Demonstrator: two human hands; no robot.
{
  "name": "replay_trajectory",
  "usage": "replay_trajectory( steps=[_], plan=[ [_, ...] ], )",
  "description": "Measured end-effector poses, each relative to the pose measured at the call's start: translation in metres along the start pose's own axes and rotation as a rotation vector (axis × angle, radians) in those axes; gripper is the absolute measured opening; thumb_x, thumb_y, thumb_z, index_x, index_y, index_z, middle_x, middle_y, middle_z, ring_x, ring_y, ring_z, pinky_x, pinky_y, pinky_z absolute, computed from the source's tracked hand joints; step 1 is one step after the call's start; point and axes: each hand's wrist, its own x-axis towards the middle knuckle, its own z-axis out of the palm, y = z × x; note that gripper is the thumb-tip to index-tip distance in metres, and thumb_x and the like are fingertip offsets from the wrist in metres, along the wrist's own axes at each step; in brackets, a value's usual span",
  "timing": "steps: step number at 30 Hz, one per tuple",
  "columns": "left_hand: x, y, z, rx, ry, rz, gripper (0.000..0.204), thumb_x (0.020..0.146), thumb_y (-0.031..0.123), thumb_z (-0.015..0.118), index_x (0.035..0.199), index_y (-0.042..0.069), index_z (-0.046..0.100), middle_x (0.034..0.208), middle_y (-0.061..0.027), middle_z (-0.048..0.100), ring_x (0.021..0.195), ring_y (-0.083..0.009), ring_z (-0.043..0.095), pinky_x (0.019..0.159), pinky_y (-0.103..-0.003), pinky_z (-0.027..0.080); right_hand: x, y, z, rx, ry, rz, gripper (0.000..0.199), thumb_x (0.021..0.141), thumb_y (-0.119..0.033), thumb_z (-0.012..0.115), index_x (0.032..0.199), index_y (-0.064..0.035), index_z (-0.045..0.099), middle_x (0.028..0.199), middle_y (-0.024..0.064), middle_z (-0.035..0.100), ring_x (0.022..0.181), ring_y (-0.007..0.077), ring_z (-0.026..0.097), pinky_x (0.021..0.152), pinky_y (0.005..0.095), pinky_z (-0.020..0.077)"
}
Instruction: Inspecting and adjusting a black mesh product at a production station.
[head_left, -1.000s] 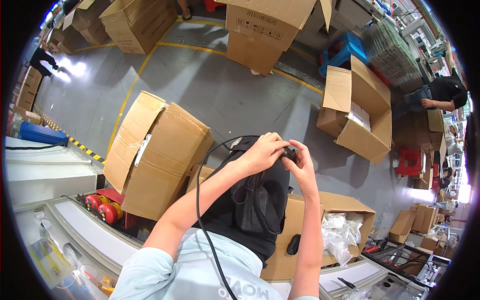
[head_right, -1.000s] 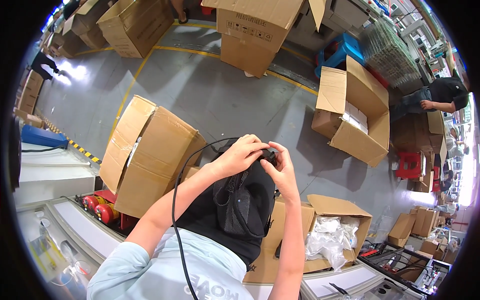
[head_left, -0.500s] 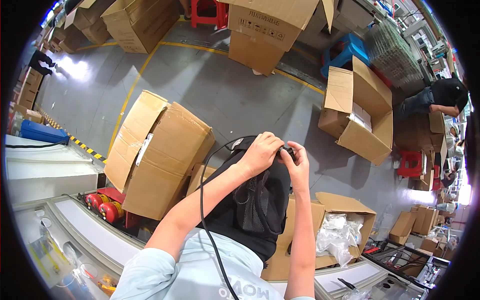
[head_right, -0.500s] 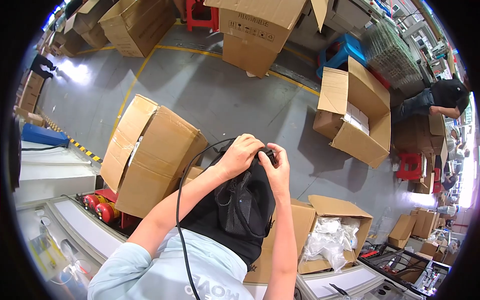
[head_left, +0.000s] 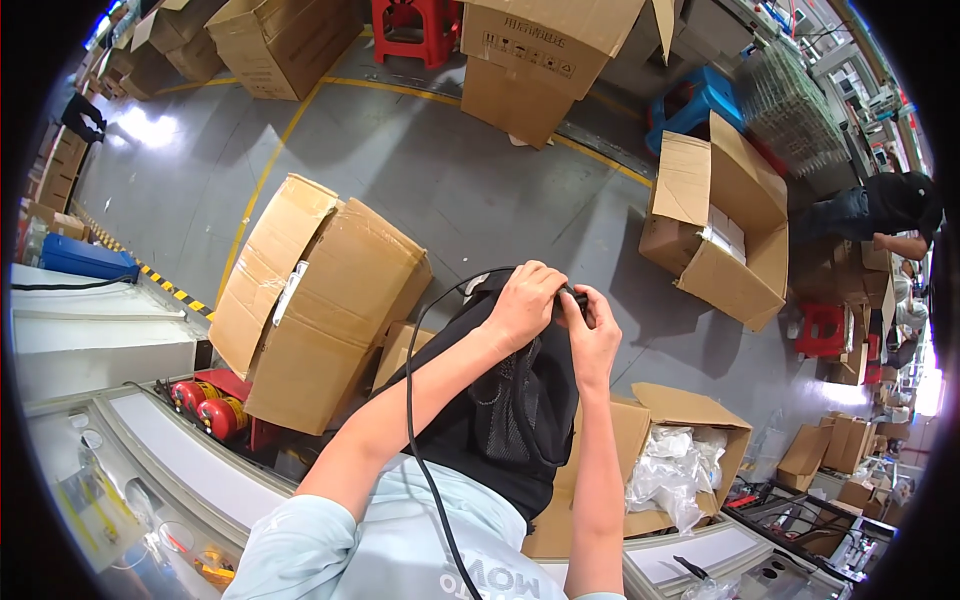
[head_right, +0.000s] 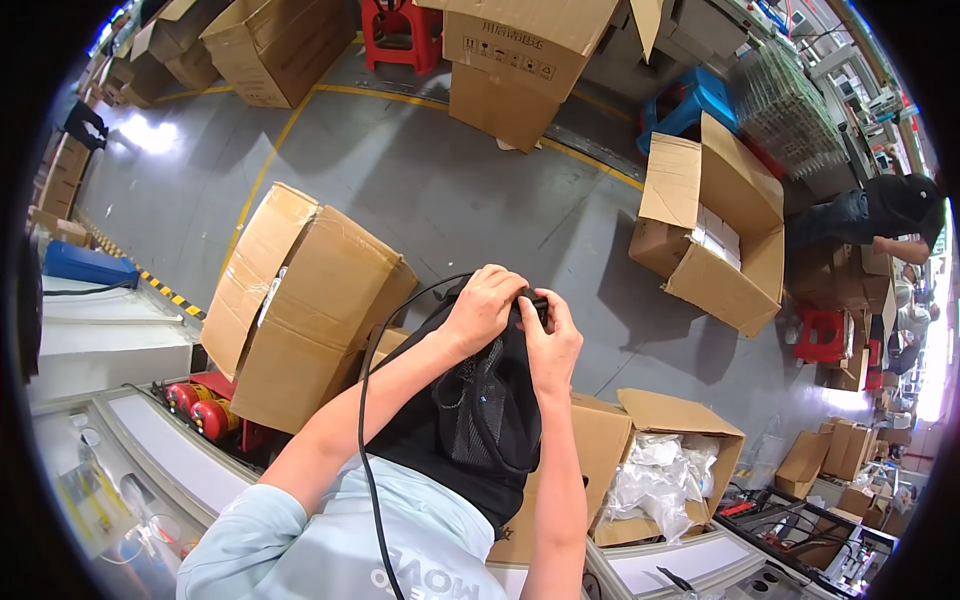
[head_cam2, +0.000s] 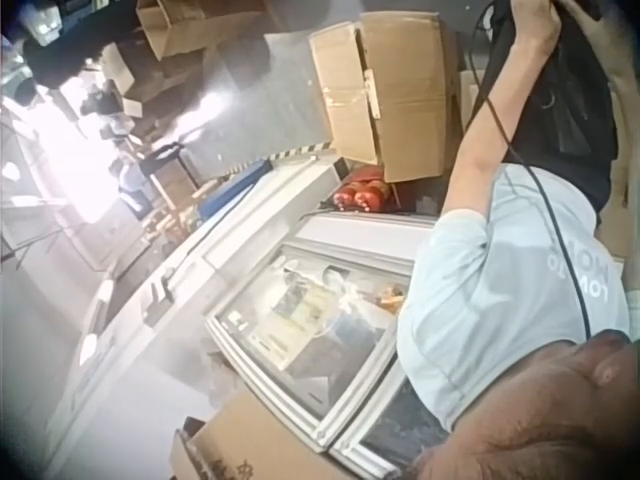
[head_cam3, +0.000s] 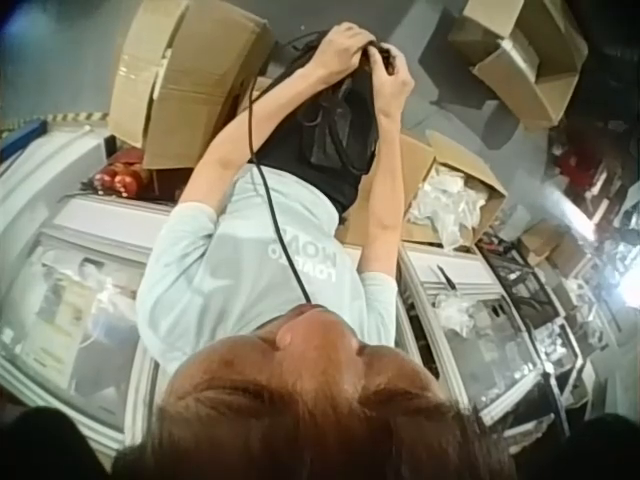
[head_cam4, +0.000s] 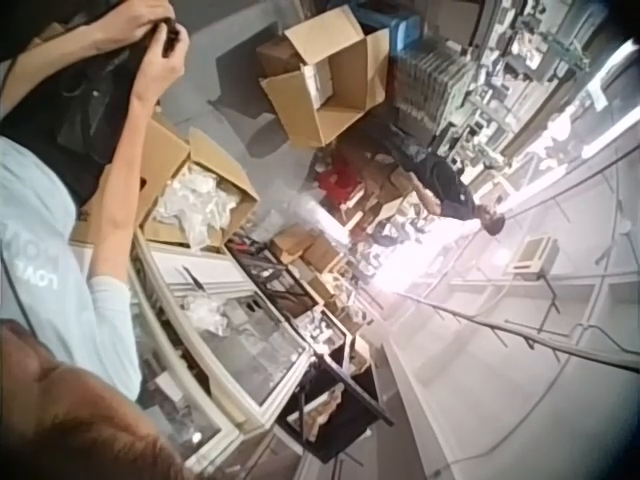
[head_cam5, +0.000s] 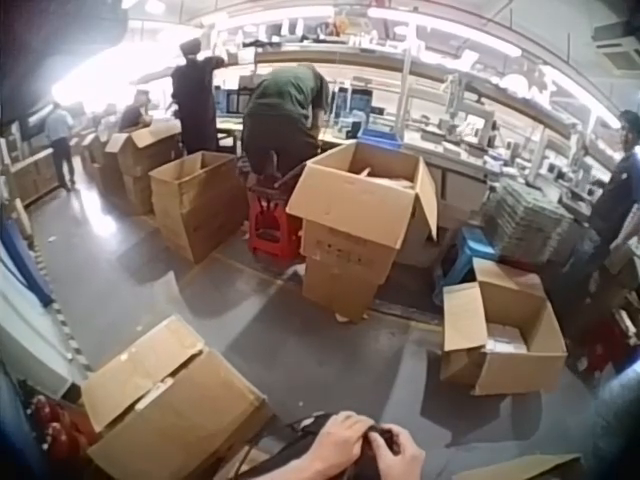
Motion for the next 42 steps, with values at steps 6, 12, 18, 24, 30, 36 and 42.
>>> replay_trajectory(
  steps=[6,12,18,24,30,36,42],
  plan=[
    [-0.004,0.000,0.005,0.015,0.022,-0.048,0.013,0.080,0.000,0.056,0.092,0.000,0.062,0.092,-0.0112,0.064,0.094,-0.0286,0.058,0.084,-0.038,0.046,-0.007,-0.002,0.005,-0.038,0.057,0.028,0.026,0.086,-0.011,0.069,0.108,0.0025,0.062,0.075,0.0014,0.062,0.066,0.0063,0.059,0.061,0.0211,0.0484],
    [-0.009,-0.004,0.007,0.026,0.038,-0.055,0.013,0.080,0.001,0.056,0.092,0.000,0.062,0.090,-0.0118,0.064,0.092,-0.0299,0.058,0.082,-0.039,0.047,-0.012,0.003,0.009,-0.051,0.059,0.042,0.025,0.087,-0.011,0.068,0.107,0.0026,0.062,0.075,0.0013,0.062,0.067,0.0061,0.059,0.063,0.0219,0.0501],
    [-0.005,-0.001,-0.002,-0.090,-0.032,0.018,0.015,0.081,0.001,0.058,0.096,0.000,0.062,0.090,-0.0121,0.064,0.092,-0.0297,0.058,0.081,-0.038,0.048,-0.009,0.009,-0.004,0.109,0.029,0.075,0.025,0.089,-0.008,0.064,0.111,0.0033,0.060,0.088,0.0021,0.061,0.077,0.0075,0.059,0.072,0.0224,0.0509],
    [0.003,0.000,-0.003,0.000,-0.108,0.111,0.016,0.079,0.004,0.060,0.095,0.004,0.063,0.086,-0.0078,0.063,0.088,-0.0246,0.056,0.083,-0.034,0.044,0.004,0.011,-0.009,0.004,-0.067,0.139,0.031,0.090,-0.020,0.066,0.112,0.0024,0.061,0.088,0.0037,0.063,0.079,0.0087,0.059,0.069,0.0244,0.0511],
    [0.010,-0.006,-0.007,0.070,-0.171,0.139,0.009,0.078,0.005,0.060,0.087,0.005,0.060,0.078,-0.0059,0.058,0.083,-0.0225,0.054,0.076,-0.034,0.045,0.011,0.008,-0.007,0.007,-0.095,0.207,0.033,0.090,-0.029,0.065,0.106,0.0005,0.064,0.083,0.0038,0.065,0.074,0.0086,0.059,0.067,0.0242,0.0504],
    [0.016,-0.016,-0.012,0.058,-0.132,0.224,0.009,0.074,0.001,0.062,0.080,0.004,0.056,0.082,-0.0093,0.051,0.083,-0.0259,0.051,0.074,-0.036,0.045,0.014,0.006,-0.001,-0.249,-0.077,0.142,0.029,0.091,-0.024,0.064,0.103,0.0019,0.064,0.075,0.0013,0.062,0.067,0.0058,0.055,0.060,0.0219,0.0450],
    [0.013,-0.020,-0.007,0.151,-0.055,0.222,0.014,0.071,0.001,0.060,0.079,0.005,0.050,0.080,-0.0093,0.047,0.080,-0.0267,0.049,0.073,-0.036,0.044,0.014,-0.003,0.009,-0.334,-0.021,0.082,0.030,0.089,-0.024,0.066,0.105,0.0015,0.065,0.068,-0.0002,0.057,0.062,0.0051,0.048,0.058,0.0227,0.0420]
  ],
)
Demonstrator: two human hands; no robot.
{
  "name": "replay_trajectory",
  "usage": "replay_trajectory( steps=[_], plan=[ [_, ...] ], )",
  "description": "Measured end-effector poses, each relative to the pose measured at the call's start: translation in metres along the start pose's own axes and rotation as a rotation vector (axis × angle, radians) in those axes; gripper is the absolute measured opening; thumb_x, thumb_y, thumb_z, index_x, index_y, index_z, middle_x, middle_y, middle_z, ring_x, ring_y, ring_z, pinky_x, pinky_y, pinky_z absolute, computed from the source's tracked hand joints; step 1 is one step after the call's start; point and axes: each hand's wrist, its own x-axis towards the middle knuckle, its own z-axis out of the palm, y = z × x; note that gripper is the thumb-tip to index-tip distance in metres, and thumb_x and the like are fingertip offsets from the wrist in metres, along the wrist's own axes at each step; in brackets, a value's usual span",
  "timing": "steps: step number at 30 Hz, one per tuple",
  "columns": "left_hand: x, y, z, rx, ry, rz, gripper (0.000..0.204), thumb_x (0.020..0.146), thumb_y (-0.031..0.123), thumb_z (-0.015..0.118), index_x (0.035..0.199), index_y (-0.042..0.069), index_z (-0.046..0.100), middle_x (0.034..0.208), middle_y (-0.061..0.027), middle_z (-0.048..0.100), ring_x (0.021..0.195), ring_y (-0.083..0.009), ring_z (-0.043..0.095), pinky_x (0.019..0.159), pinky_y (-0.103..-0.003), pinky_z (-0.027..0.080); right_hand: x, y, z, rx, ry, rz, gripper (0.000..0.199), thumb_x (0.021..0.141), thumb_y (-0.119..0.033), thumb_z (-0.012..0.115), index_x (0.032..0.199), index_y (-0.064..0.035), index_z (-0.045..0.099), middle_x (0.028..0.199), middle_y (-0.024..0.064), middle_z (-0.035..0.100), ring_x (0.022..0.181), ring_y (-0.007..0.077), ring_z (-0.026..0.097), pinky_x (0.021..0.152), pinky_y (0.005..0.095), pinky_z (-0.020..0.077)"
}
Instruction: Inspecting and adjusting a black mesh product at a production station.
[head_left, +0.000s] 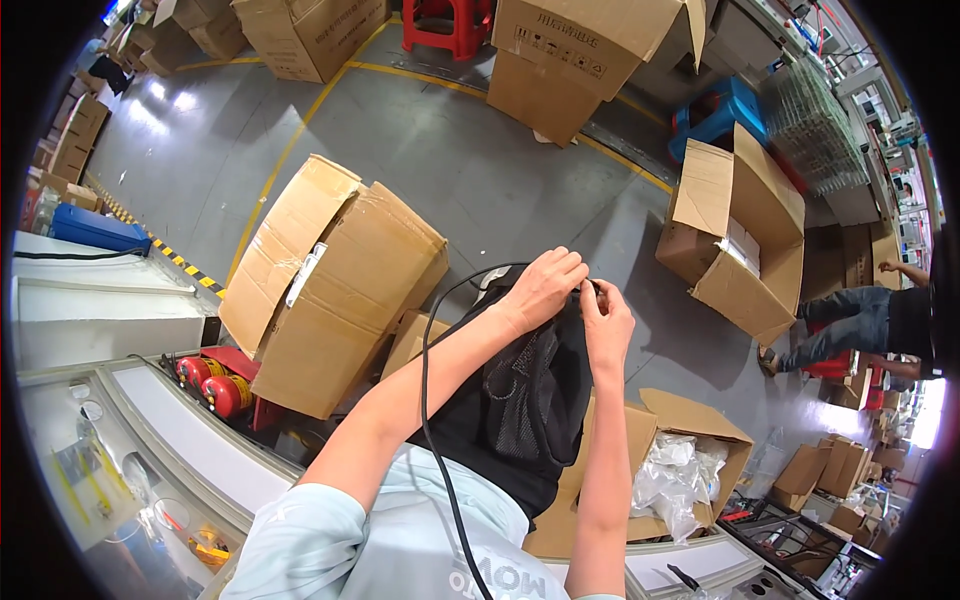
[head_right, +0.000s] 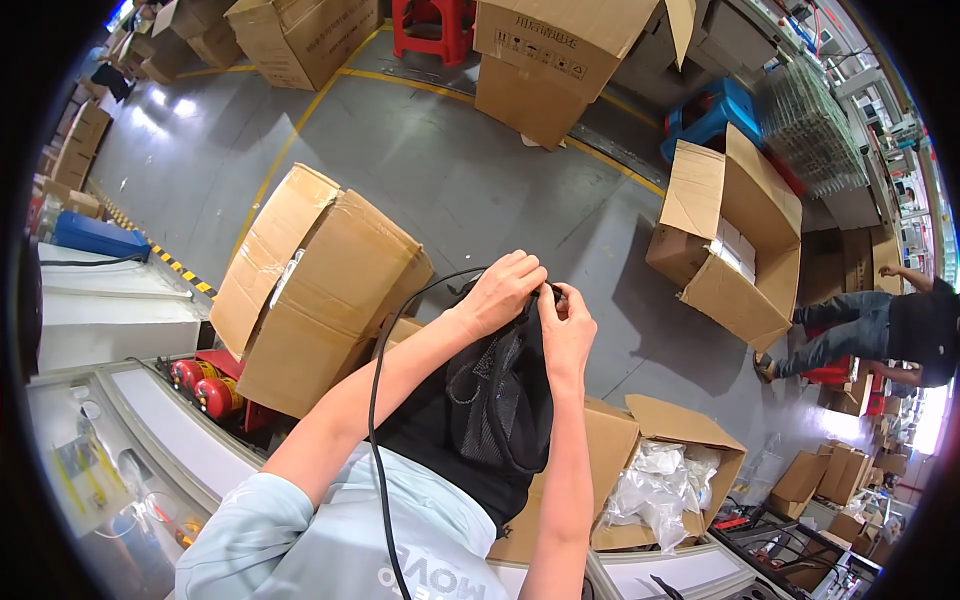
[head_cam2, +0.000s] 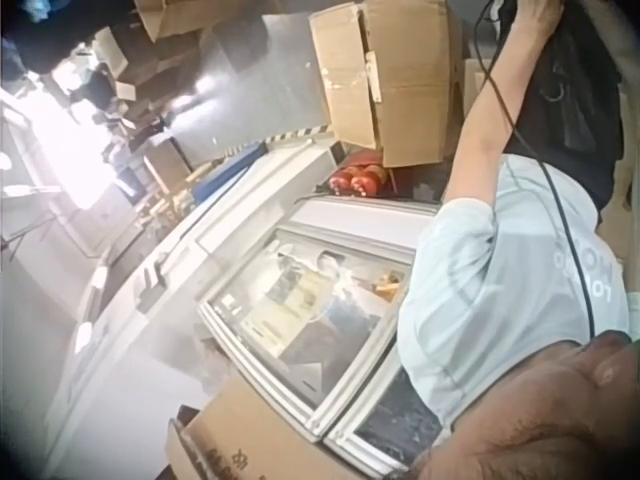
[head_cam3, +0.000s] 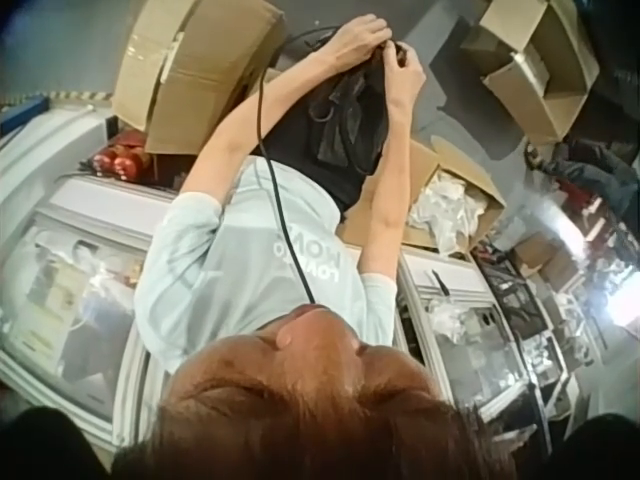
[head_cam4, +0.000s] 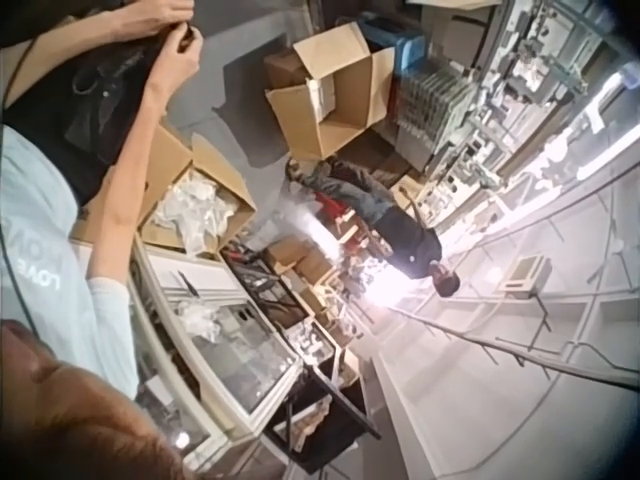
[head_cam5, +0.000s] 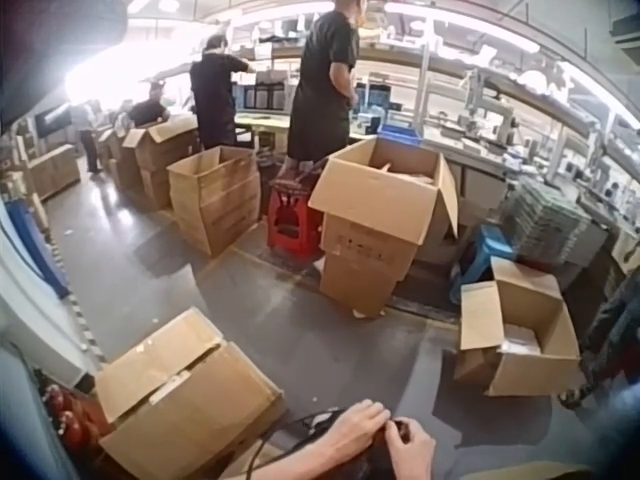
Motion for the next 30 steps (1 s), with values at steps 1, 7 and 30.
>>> replay_trajectory(
  steps=[1,7,30],
  plan=[
    [-0.002,-0.001,0.000,0.001,-0.001,-0.002,0.014,0.071,0.001,0.060,0.079,0.005,0.050,0.080,-0.0093,0.047,0.080,-0.0267,0.049,0.073,-0.036,0.044,-0.002,-0.002,0.002,0.000,-0.003,0.001,0.030,0.089,-0.024,0.066,0.105,0.0015,0.065,0.068,-0.0002,0.057,0.062,0.0051,0.048,0.058,0.0227,0.0420],
    [-0.005,-0.002,-0.001,-0.004,-0.031,-0.022,0.014,0.073,0.004,0.060,0.083,0.005,0.050,0.080,-0.0087,0.048,0.080,-0.0263,0.049,0.073,-0.036,0.044,-0.008,-0.006,0.005,-0.045,0.043,0.015,0.029,0.086,-0.022,0.068,0.105,0.0011,0.065,0.065,0.0032,0.055,0.061,0.0080,0.047,0.060,0.0256,0.0440],
    [-0.047,-0.016,-0.027,-0.331,-0.214,-0.481,0.034,0.086,0.018,0.063,0.117,0.004,0.060,0.109,-0.0089,0.060,0.111,-0.0250,0.048,0.096,-0.033,0.039,-0.016,0.042,-0.033,0.445,-0.227,-0.048,0.034,0.089,-0.008,0.061,0.121,0.0012,0.051,0.109,0.0042,0.055,0.105,0.0117,0.053,0.091,0.0263,0.0434]
  ],
)
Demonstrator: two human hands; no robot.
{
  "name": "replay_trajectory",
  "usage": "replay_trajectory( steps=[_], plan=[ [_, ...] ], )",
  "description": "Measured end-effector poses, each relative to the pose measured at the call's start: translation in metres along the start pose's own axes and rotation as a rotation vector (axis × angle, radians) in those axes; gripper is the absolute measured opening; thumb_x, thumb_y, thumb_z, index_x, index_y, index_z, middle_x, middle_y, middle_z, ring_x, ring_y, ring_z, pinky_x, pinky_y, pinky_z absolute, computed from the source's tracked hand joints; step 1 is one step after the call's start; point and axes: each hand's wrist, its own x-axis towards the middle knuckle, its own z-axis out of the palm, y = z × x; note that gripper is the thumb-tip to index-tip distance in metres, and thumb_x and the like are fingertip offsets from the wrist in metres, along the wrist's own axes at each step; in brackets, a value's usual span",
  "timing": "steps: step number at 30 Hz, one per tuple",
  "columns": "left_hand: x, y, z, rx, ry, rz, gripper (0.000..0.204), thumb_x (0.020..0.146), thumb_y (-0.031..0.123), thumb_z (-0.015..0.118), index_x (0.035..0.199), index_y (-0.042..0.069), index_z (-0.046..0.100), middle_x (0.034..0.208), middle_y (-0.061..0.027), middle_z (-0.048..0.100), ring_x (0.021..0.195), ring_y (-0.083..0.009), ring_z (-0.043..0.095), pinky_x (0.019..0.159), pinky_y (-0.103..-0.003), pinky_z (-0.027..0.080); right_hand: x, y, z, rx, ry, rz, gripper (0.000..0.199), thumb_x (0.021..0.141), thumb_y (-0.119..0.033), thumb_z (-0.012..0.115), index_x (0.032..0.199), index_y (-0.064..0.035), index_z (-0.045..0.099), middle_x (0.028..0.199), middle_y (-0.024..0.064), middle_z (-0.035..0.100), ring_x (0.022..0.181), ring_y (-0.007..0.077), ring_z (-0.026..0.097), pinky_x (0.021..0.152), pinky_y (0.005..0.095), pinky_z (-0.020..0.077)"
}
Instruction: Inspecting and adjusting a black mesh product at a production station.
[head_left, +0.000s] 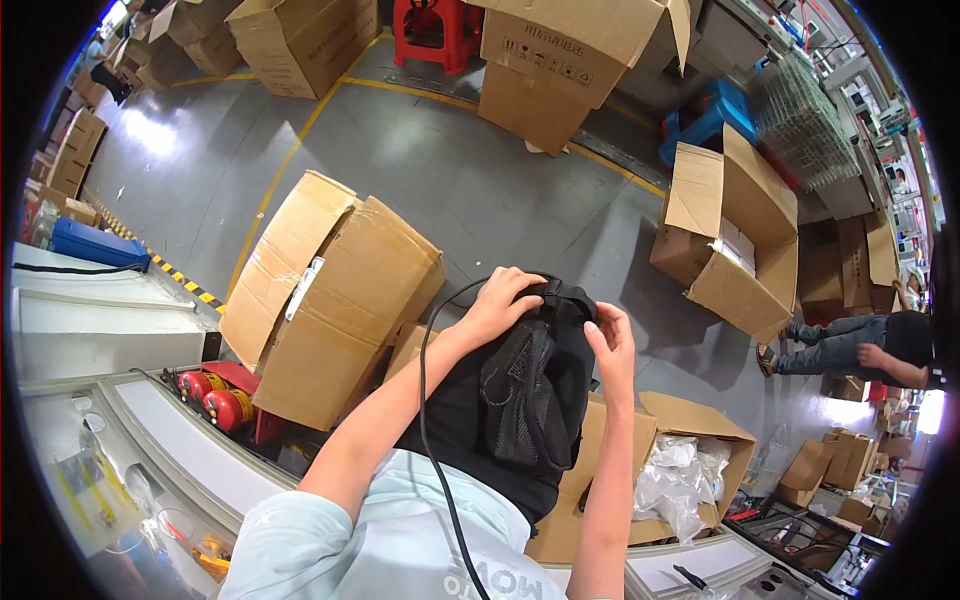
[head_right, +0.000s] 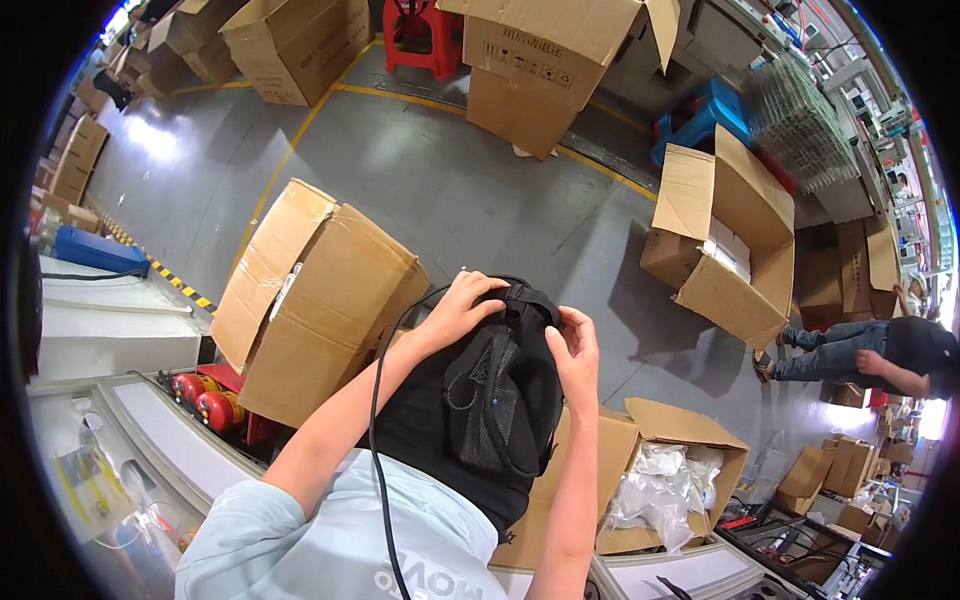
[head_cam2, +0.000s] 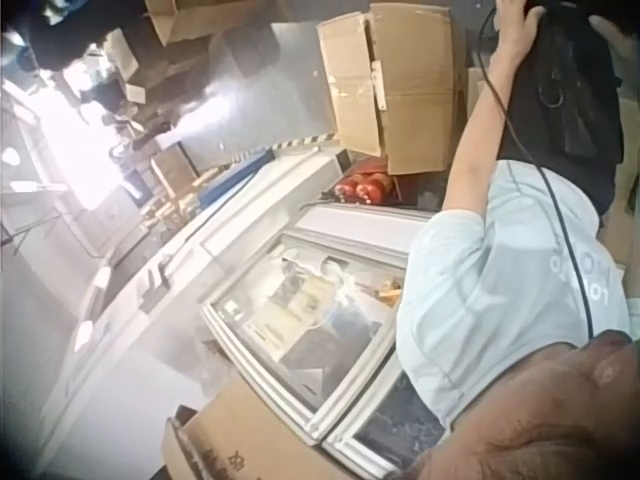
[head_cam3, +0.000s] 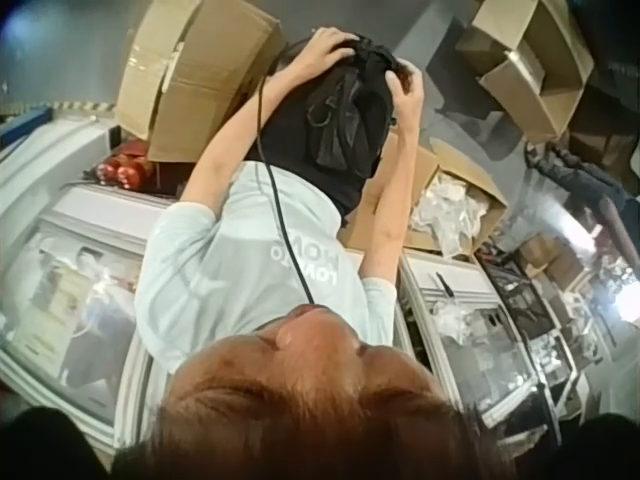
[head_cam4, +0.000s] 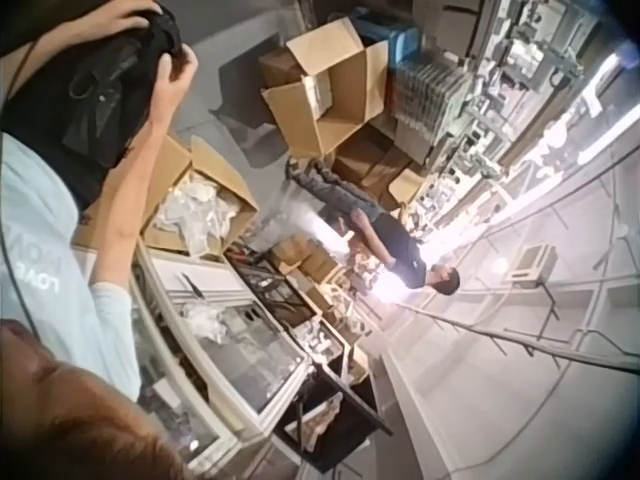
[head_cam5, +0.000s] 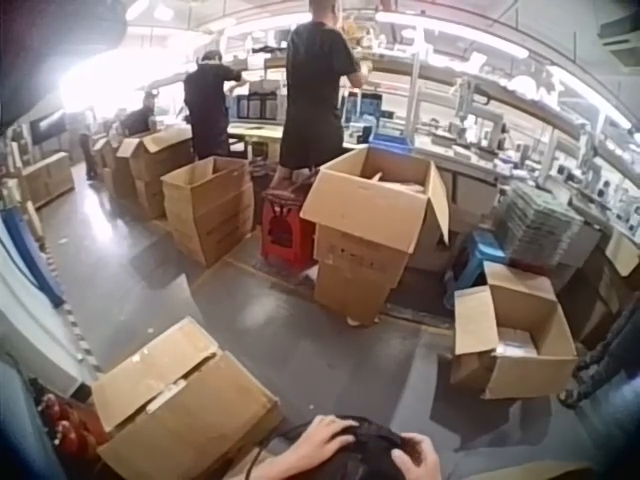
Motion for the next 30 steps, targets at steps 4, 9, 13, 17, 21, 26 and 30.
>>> replay_trajectory(
  steps=[4,9,13,17,21,26,30],
  plan=[
    [0.003,0.008,-0.003,-0.204,0.001,-0.066,0.032,0.085,0.018,0.065,0.113,0.002,0.061,0.106,-0.0076,0.061,0.101,-0.0192,0.055,0.088,-0.031,0.044,0.001,0.001,0.001,0.072,-0.069,-0.001,0.043,0.086,-0.005,0.062,0.126,-0.0012,0.048,0.116,0.0063,0.054,0.108,0.0136,0.052,0.097,0.0273,0.0412],
    [0.006,0.006,-0.002,-0.363,-0.086,-0.136,0.029,0.086,0.016,0.066,0.110,0.000,0.061,0.101,-0.0066,0.063,0.092,-0.0128,0.058,0.081,-0.028,0.047,0.009,-0.005,0.011,0.146,-0.149,0.066,0.050,0.085,-0.008,0.065,0.131,-0.0009,0.046,0.114,0.0058,0.055,0.104,0.0127,0.053,0.093,0.0260,0.0424],
    [0.012,0.009,0.000,-0.416,-0.156,-0.136,0.026,0.086,0.015,0.065,0.106,-0.001,0.062,0.098,-0.0062,0.064,0.090,-0.0123,0.059,0.081,-0.027,0.047,0.020,-0.016,0.017,-0.003,-0.160,0.082,0.049,0.084,-0.011,0.068,0.129,-0.0023,0.050,0.107,0.0032,0.057,0.098,0.0114,0.054,0.088,0.0250,0.0441],
    [0.016,0.002,0.006,-0.372,-0.153,-0.086,0.026,0.086,0.015,0.065,0.106,-0.002,0.063,0.096,-0.0062,0.064,0.089,-0.0121,0.059,0.080,-0.026,0.047,0.027,-0.024,0.021,-0.470,-0.138,-0.164,0.039,0.080,-0.020,0.072,0.116,-0.0079,0.061,0.096,0.0053,0.062,0.088,0.0159,0.059,0.080,0.0278,0.0471],
    [0.019,0.005,0.005,-0.432,-0.147,-0.155,0.021,0.086,0.016,0.066,0.098,-0.001,0.062,0.088,-0.0045,0.063,0.083,-0.0100,0.058,0.075,-0.025,0.047,0.028,-0.040,0.021,-0.772,-0.152,-0.220,0.035,0.079,-0.028,0.073,0.107,-0.0102,0.065,0.092,0.0059,0.063,0.085,0.0231,0.063,0.074,0.0320,0.0493],
    [0.020,-0.003,0.010,-0.456,-0.121,-0.219,0.022,0.083,0.019,0.068,0.088,-0.001,0.059,0.079,-0.0068,0.063,0.076,-0.0132,0.060,0.072,-0.029,0.048,0.030,-0.036,0.026,-0.759,-0.134,-0.323,0.031,0.078,-0.028,0.073,0.103,-0.0103,0.065,0.089,0.0051,0.063,0.080,0.0230,0.064,0.070,0.0326,0.0497],
    [0.021,-0.006,0.012,-0.487,-0.088,-0.270,0.018,0.084,0.017,0.069,0.086,0.001,0.058,0.078,-0.0020,0.060,0.073,-0.0083,0.055,0.067,-0.025,0.046,0.030,-0.035,0.029,-0.784,-0.107,-0.345,0.030,0.078,-0.027,0.074,0.101,-0.0102,0.065,0.086,0.0049,0.063,0.077,0.0227,0.064,0.067,0.0322,0.0497]
  ],
)
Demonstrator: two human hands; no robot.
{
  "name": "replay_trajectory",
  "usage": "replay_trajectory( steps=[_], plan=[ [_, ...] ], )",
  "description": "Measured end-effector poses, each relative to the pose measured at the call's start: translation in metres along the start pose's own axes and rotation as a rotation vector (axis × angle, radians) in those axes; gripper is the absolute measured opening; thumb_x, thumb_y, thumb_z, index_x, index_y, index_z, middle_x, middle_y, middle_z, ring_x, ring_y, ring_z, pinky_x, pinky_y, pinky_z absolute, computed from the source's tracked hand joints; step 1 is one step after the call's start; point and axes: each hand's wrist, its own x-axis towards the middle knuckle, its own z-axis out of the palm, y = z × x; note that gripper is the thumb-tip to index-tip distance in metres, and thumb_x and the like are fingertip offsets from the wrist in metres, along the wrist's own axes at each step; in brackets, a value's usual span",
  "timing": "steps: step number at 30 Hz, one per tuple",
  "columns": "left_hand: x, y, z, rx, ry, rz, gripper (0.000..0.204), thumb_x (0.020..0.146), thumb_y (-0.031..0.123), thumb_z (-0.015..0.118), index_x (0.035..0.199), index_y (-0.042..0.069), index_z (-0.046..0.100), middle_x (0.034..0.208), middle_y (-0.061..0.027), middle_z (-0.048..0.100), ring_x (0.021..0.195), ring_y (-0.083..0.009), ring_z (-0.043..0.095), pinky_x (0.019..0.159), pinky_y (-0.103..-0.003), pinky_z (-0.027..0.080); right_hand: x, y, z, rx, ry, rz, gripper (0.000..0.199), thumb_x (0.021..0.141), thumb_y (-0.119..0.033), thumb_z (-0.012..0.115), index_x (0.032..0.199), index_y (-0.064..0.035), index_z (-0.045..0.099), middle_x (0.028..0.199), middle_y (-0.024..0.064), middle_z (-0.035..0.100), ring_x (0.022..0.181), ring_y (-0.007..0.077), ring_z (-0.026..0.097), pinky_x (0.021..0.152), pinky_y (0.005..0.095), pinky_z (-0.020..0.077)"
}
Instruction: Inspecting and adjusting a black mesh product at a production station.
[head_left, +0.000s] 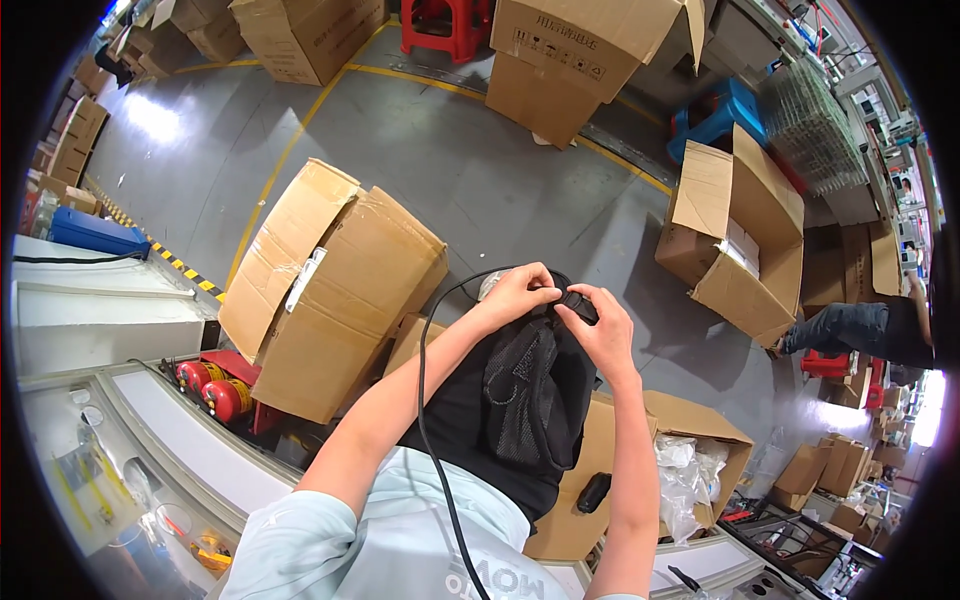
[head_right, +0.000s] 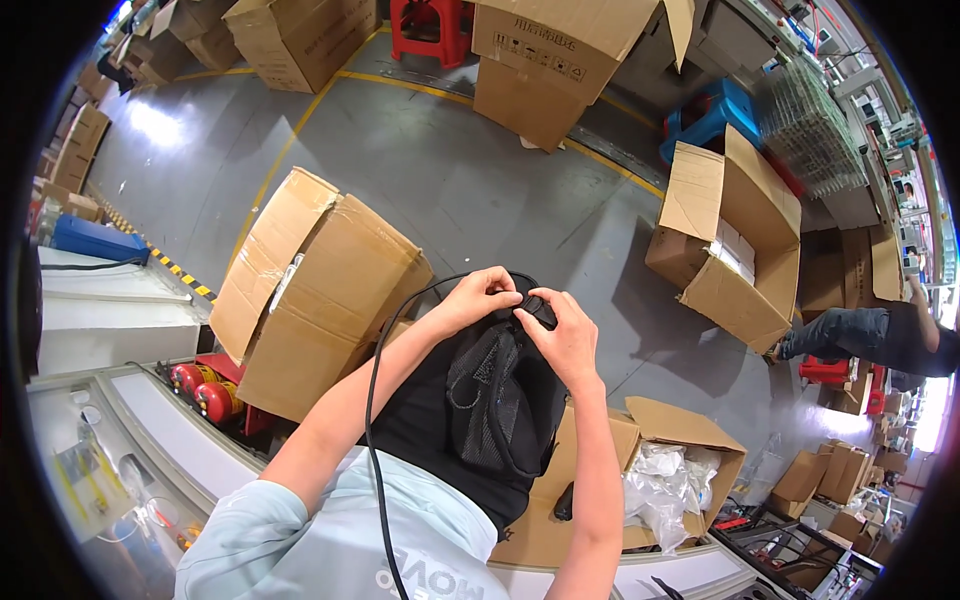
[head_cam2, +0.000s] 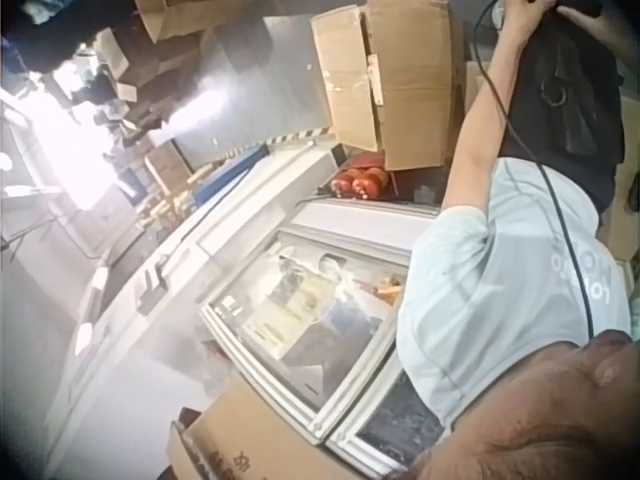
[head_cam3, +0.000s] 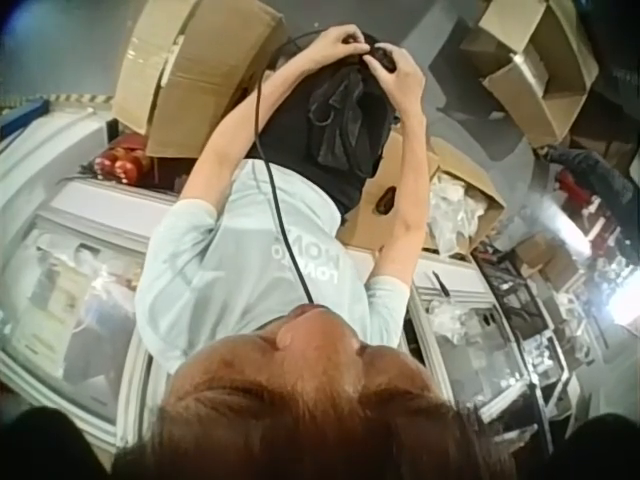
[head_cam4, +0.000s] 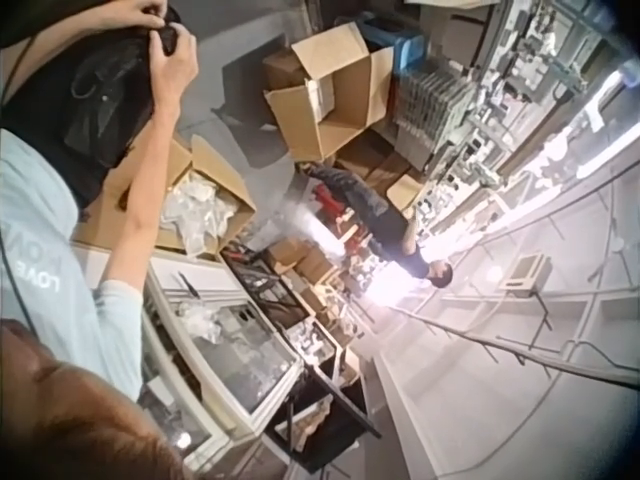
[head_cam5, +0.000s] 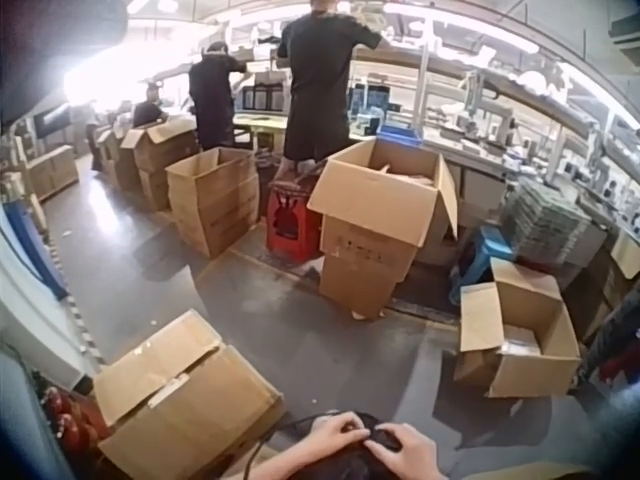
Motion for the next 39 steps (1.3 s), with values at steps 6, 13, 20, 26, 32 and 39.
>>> replay_trajectory(
  steps=[6,13,20,26,32,39],
  plan=[
    [0.002,-0.008,-0.004,-0.046,0.040,-0.030,0.020,0.082,0.017,0.070,0.086,0.000,0.059,0.078,-0.0046,0.064,0.074,-0.0098,0.059,0.067,-0.026,0.047,0.000,-0.001,-0.002,-0.006,0.016,0.017,0.029,0.077,-0.029,0.074,0.098,-0.0101,0.066,0.085,0.0051,0.063,0.076,0.0227,0.063,0.067,0.0327,0.0492],
    [0.000,-0.007,-0.004,-0.002,0.072,-0.056,0.018,0.084,0.015,0.070,0.085,0.003,0.058,0.077,0.0001,0.059,0.073,-0.0065,0.053,0.068,-0.024,0.045,-0.002,0.002,-0.004,-0.034,0.019,0.008,0.029,0.077,-0.029,0.074,0.099,-0.0105,0.066,0.085,0.0049,0.064,0.075,0.0229,0.063,0.066,0.0328,0.0491],
    [0.002,-0.016,-0.008,0.087,0.113,-0.079,0.022,0.080,0.021,0.072,0.086,0.003,0.061,0.079,-0.0060,0.065,0.077,-0.0139,0.061,0.072,-0.029,0.047,-0.002,-0.002,-0.007,-0.032,0.015,0.025,0.028,0.076,-0.026,0.075,0.098,-0.0096,0.067,0.084,0.0061,0.064,0.074,0.0231,0.063,0.067,0.0318,0.0488],
    [-0.001,0.007,-0.007,0.052,-0.050,-0.031,0.021,0.087,0.021,0.066,0.097,0.004,0.061,0.086,-0.0035,0.062,0.085,-0.0116,0.056,0.080,-0.027,0.044,0.004,0.008,-0.028,0.125,-0.114,0.151,0.029,0.080,-0.025,0.073,0.101,-0.0069,0.067,0.080,0.0014,0.063,0.069,0.0122,0.058,0.060,0.0263,0.0457],
    [0.003,0.044,0.014,0.243,-0.350,0.220,0.053,0.092,0.034,0.058,0.138,0.012,0.043,0.117,-0.0145,0.060,0.116,-0.0283,0.050,0.102,-0.041,0.034,0.010,0.019,-0.055,0.583,-0.453,0.422,0.043,0.090,-0.036,0.064,0.115,-0.0015,0.060,0.077,-0.0010,0.058,0.062,0.0055,0.050,0.054,0.0223,0.0407],
    [0.005,0.049,0.019,0.175,-0.441,0.066,0.051,0.092,0.029,0.059,0.137,0.009,0.046,0.104,-0.0129,0.064,0.098,-0.0212,0.060,0.087,-0.033,0.045,-0.004,0.027,-0.073,0.765,-0.369,0.565,0.044,0.093,-0.035,0.060,0.123,-0.0038,0.054,0.100,0.0046,0.060,0.081,0.0078,0.052,0.067,0.0232,0.0423]
  ],
)
